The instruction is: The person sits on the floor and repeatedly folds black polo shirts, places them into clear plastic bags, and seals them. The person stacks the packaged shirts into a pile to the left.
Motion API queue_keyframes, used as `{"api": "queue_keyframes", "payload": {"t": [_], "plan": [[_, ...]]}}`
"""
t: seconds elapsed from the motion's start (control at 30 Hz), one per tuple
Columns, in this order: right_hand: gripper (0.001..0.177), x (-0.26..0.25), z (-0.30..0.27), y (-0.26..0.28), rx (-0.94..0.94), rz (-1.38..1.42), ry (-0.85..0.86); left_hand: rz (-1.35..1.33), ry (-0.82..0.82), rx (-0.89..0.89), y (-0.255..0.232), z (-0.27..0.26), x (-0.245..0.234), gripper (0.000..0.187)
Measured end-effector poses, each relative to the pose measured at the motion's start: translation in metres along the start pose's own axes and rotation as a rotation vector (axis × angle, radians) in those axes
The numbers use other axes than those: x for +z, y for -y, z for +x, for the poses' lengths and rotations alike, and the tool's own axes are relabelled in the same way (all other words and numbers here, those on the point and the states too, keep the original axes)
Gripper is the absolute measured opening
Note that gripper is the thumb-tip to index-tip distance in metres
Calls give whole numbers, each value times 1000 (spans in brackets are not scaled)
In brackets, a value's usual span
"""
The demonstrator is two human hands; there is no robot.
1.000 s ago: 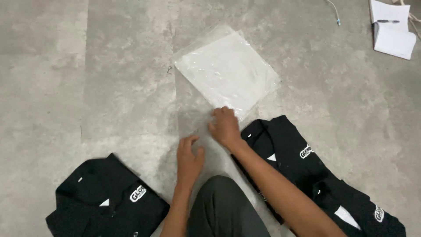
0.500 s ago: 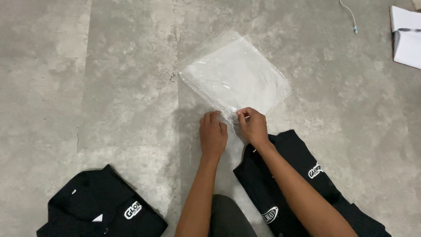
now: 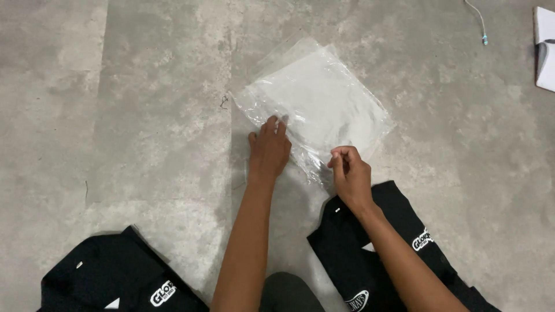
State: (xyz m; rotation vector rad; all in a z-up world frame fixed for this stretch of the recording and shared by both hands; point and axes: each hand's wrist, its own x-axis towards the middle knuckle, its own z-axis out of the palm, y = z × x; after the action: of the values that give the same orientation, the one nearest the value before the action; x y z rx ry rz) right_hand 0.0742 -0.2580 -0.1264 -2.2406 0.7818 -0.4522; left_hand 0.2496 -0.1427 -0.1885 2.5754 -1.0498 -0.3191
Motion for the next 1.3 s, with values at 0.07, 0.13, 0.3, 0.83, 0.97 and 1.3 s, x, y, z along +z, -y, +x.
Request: {"api": "queue_keyframes", "payload": {"t": [0.07,0.13,0.3,0.83,0.97,1.3], "plan": [[10,2,-5,-2,-21,-15,3,-59,11,-34,-2,13,-15,52],[8,1,-14,-2,-41,-34,8,-122,23,-69,-1,25,-20,63],[9,-9,-44,19,-49,-84,-31,-1347,-677,-287,-24,77,30,46],[23,11,-103,99,-142,-88,330,-1263,-214,-772,49,-62,-123,69],[31,40,-135,131,-313,-10,487,-1490,2,-836,80,-141,-153,79],[58,86,-252,275,-100,46,1149,-1193,-261,-705,193,-348,-156,21]]}}
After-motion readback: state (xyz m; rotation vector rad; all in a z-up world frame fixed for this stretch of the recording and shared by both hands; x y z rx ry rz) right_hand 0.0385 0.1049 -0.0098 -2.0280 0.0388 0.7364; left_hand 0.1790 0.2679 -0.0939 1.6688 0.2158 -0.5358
